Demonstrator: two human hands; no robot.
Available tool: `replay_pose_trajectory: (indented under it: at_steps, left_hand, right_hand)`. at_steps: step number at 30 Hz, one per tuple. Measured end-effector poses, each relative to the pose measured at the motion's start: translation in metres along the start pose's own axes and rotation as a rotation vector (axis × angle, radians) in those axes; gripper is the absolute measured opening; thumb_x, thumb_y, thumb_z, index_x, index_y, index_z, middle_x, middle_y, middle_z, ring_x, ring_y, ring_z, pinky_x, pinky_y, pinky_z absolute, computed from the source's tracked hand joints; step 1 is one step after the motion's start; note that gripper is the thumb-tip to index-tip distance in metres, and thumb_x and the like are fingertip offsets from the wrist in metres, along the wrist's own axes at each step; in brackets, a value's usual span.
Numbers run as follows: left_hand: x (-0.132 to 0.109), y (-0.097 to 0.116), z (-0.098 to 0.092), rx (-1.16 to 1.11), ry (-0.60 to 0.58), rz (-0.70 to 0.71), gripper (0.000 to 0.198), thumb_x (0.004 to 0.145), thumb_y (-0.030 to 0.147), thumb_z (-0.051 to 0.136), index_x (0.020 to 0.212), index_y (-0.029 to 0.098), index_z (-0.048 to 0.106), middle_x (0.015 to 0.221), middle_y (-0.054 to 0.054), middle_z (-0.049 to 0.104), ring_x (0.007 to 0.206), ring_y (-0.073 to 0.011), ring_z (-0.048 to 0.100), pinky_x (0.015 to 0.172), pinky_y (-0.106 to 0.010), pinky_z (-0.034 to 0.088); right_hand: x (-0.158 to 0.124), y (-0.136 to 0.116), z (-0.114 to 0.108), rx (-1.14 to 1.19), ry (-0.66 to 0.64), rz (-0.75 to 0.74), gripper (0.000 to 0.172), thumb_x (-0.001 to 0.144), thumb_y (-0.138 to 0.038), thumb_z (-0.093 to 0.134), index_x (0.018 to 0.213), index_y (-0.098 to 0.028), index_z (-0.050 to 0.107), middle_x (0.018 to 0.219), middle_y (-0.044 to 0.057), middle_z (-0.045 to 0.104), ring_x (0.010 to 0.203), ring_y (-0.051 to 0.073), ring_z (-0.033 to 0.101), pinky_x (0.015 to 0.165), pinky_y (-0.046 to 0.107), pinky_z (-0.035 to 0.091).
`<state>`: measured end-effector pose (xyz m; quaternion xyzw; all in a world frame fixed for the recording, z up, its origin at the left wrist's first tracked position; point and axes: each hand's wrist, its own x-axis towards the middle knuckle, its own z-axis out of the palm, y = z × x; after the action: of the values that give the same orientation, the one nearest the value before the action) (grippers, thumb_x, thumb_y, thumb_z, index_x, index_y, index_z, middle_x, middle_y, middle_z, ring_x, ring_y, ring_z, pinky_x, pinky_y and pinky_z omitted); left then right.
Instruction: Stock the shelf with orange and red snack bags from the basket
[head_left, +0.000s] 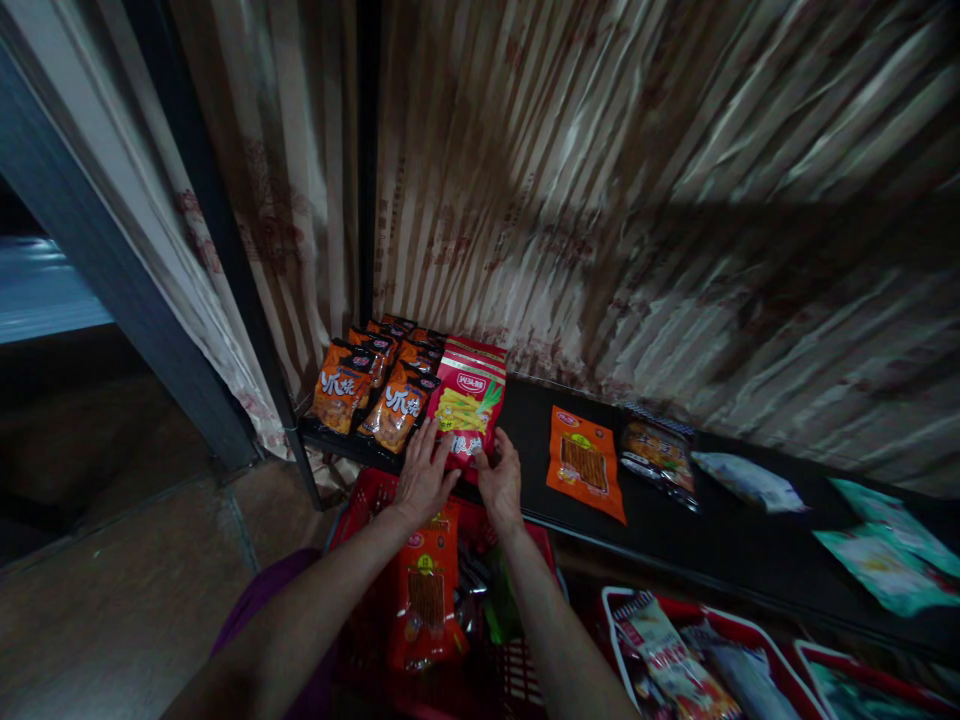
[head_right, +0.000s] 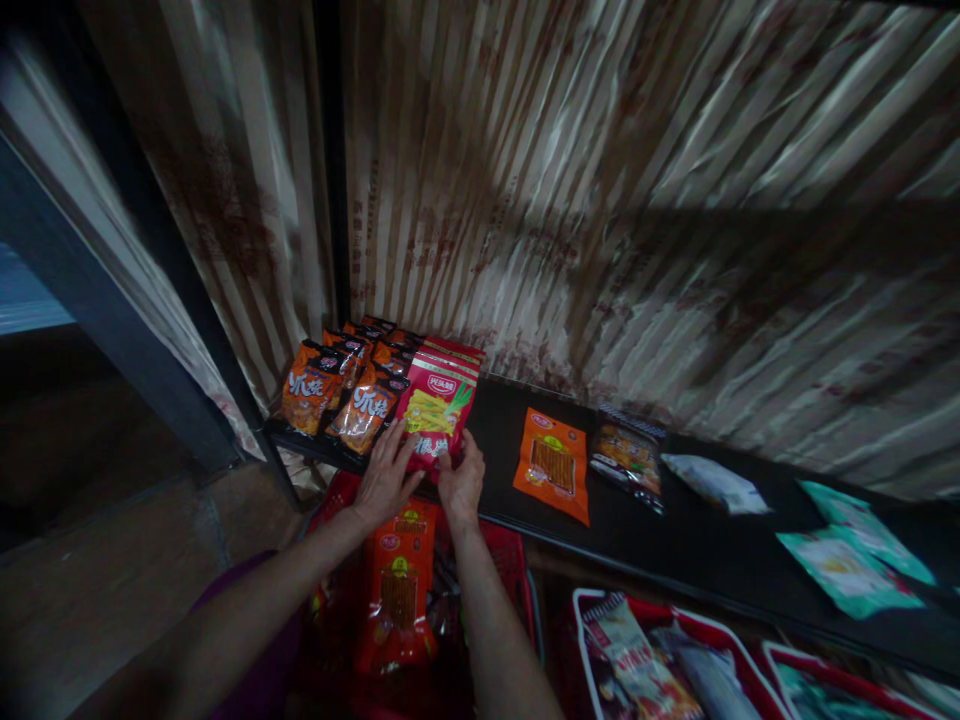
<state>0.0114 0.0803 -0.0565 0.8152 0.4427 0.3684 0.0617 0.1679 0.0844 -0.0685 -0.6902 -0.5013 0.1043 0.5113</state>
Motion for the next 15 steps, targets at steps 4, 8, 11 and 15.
replay_pose_trajectory:
  at_steps: [4, 8, 11, 15]
  left_hand:
    - [0.0001, -0.003, 0.0032, -0.014, -0.002, -0.042, 0.063, 0.083, 0.031, 0.054, 0.14, 0.017, 0.031, 0.152, -0.018, 0.02, 0.141, -0.0315, 0.018, 0.106, -0.053, 0.032]
    - [-0.0024, -0.0035, 0.0062, -0.001, -0.019, -0.062, 0.068, 0.08, 0.033, 0.057, 0.141, 0.017, 0.03, 0.152, -0.018, 0.019, 0.138, -0.0355, 0.022, 0.106, -0.054, 0.031]
    - [-0.0019, -0.0026, 0.0058, 0.003, -0.017, -0.063, 0.068, 0.08, 0.033, 0.057, 0.141, 0.016, 0.03, 0.151, -0.018, 0.021, 0.136, -0.0352, 0.026, 0.106, -0.054, 0.032]
    - [-0.0011, -0.0024, 0.0018, -0.014, 0.008, -0.051, 0.063, 0.082, 0.033, 0.054, 0.14, 0.018, 0.033, 0.149, -0.016, 0.025, 0.135, -0.0317, 0.029, 0.106, -0.051, 0.033]
  right_hand:
    - [0.0001, 0.0015, -0.0008, 0.019, -0.036, 0.074, 0.069, 0.075, -0.05, 0.054, 0.131, -0.01, 0.045, 0.128, 0.02, 0.054, 0.119, 0.032, 0.049, 0.099, 0.051, 0.036]
    - [0.0007, 0.0052, -0.0014, 0.059, -0.081, 0.097, 0.07, 0.074, -0.052, 0.056, 0.131, -0.013, 0.046, 0.123, 0.017, 0.06, 0.114, 0.029, 0.055, 0.096, 0.047, 0.041]
    - [0.0024, 0.0051, -0.0015, 0.09, -0.085, 0.107, 0.065, 0.073, -0.049, 0.058, 0.127, -0.015, 0.049, 0.119, 0.014, 0.062, 0.108, 0.027, 0.058, 0.093, 0.044, 0.045]
    - [0.0037, 0.0014, -0.0023, 0.133, -0.107, 0.121, 0.06, 0.073, -0.045, 0.057, 0.125, -0.017, 0.05, 0.117, 0.01, 0.064, 0.102, 0.023, 0.061, 0.088, 0.04, 0.048]
